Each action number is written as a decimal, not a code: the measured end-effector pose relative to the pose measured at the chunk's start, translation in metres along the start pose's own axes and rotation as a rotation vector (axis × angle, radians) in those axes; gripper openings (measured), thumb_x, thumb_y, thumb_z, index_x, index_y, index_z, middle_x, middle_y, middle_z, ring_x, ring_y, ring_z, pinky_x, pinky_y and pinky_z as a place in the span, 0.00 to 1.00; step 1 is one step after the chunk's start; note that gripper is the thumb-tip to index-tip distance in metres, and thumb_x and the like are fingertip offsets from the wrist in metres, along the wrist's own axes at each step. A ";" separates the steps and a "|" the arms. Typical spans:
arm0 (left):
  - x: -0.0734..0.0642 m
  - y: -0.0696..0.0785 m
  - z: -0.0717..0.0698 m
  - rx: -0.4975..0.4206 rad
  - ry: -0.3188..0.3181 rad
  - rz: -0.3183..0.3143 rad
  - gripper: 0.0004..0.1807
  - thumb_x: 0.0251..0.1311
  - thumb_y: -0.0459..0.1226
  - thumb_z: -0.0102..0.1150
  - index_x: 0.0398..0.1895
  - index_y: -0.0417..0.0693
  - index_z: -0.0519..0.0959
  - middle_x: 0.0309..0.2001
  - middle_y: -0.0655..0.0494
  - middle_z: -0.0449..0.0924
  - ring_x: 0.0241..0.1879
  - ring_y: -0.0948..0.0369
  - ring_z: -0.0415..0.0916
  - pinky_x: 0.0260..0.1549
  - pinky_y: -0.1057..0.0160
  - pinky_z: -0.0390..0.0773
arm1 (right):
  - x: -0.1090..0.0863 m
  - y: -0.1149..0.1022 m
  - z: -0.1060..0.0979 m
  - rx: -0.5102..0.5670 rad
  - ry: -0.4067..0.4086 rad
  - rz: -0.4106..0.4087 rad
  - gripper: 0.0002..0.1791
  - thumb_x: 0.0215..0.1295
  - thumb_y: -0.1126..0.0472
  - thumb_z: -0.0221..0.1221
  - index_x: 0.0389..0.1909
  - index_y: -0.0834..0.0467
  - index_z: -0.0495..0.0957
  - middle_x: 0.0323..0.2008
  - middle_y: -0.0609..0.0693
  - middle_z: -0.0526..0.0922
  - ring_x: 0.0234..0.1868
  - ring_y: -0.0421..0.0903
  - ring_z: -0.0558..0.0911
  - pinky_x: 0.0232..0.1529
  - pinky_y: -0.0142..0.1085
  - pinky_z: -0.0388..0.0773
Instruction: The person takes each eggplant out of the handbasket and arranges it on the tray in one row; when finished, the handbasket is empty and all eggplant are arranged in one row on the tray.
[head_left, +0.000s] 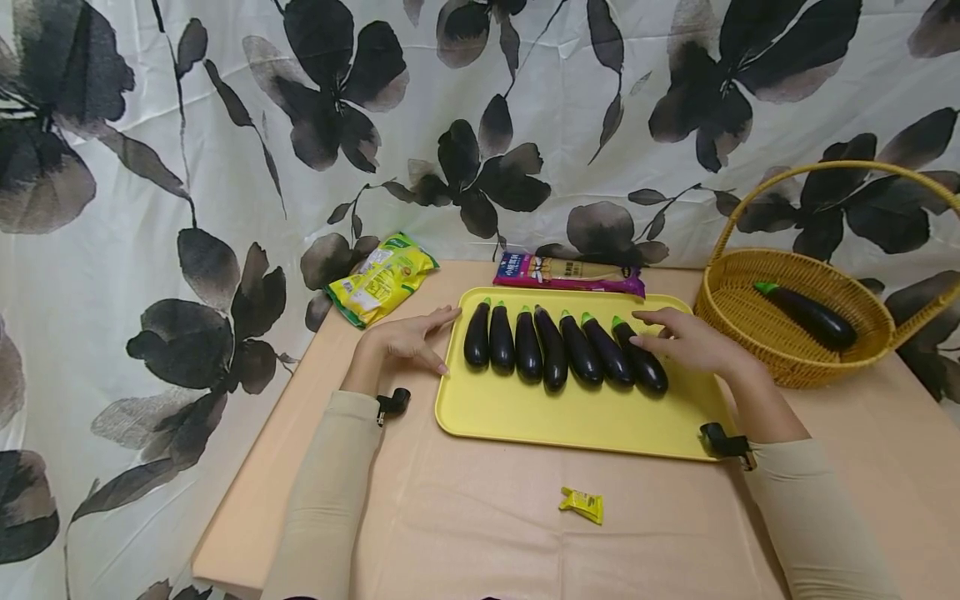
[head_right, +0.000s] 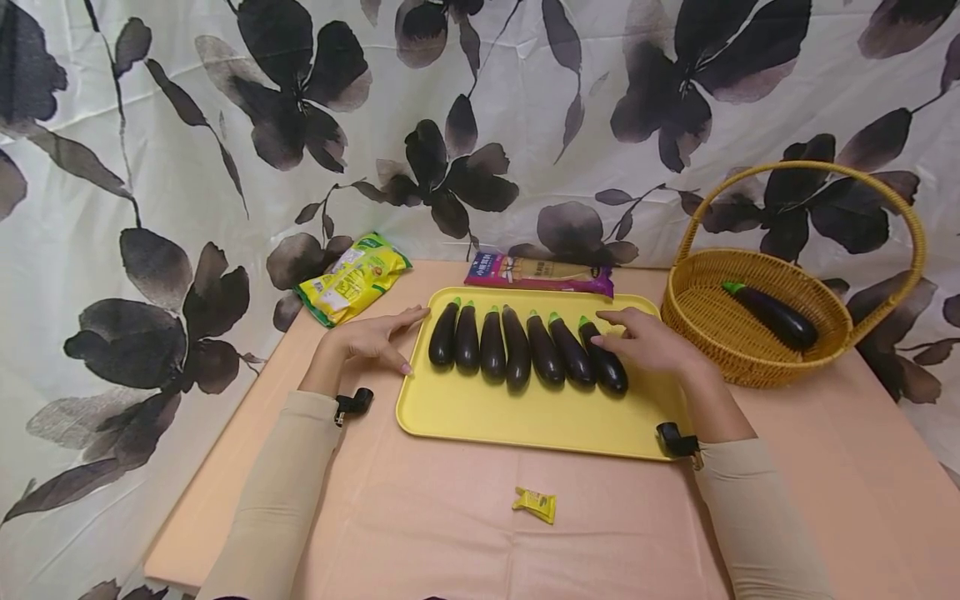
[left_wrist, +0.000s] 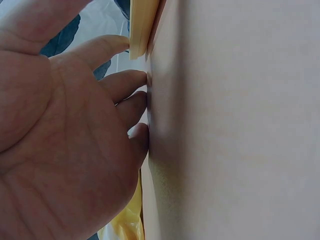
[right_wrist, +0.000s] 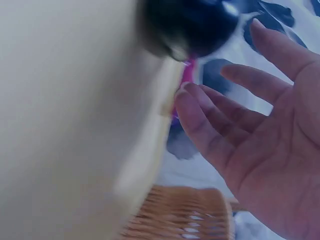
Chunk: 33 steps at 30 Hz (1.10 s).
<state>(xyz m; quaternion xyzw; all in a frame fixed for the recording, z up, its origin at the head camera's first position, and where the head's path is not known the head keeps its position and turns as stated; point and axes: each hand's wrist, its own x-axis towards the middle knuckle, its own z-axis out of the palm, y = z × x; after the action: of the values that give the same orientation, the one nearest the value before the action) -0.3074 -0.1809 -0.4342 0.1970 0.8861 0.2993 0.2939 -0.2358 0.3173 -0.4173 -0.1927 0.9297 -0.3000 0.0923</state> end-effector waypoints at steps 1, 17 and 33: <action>0.000 0.000 0.000 -0.002 0.001 -0.002 0.72 0.39 0.54 0.86 0.86 0.67 0.47 0.86 0.62 0.33 0.85 0.58 0.28 0.83 0.46 0.36 | -0.002 -0.001 -0.004 -0.006 0.028 0.004 0.36 0.79 0.45 0.56 0.77 0.63 0.64 0.70 0.69 0.71 0.55 0.59 0.80 0.52 0.52 0.79; 0.000 -0.001 -0.001 -0.035 -0.007 -0.005 0.72 0.39 0.52 0.87 0.85 0.69 0.47 0.87 0.61 0.32 0.85 0.58 0.27 0.83 0.46 0.36 | -0.023 0.024 -0.063 -0.074 0.348 0.099 0.34 0.79 0.46 0.56 0.75 0.62 0.67 0.70 0.70 0.67 0.64 0.72 0.69 0.58 0.72 0.69; 0.000 -0.001 0.000 -0.026 -0.008 -0.002 0.71 0.40 0.52 0.86 0.85 0.68 0.47 0.87 0.61 0.31 0.85 0.59 0.26 0.83 0.47 0.35 | -0.028 0.086 -0.089 -0.097 0.345 0.183 0.33 0.81 0.49 0.53 0.78 0.63 0.63 0.72 0.75 0.62 0.63 0.76 0.67 0.56 0.74 0.68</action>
<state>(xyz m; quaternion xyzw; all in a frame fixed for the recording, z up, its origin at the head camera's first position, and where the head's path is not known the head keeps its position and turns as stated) -0.3076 -0.1818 -0.4345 0.1933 0.8812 0.3097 0.3005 -0.2620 0.4395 -0.3955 -0.0570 0.9587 -0.2740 -0.0510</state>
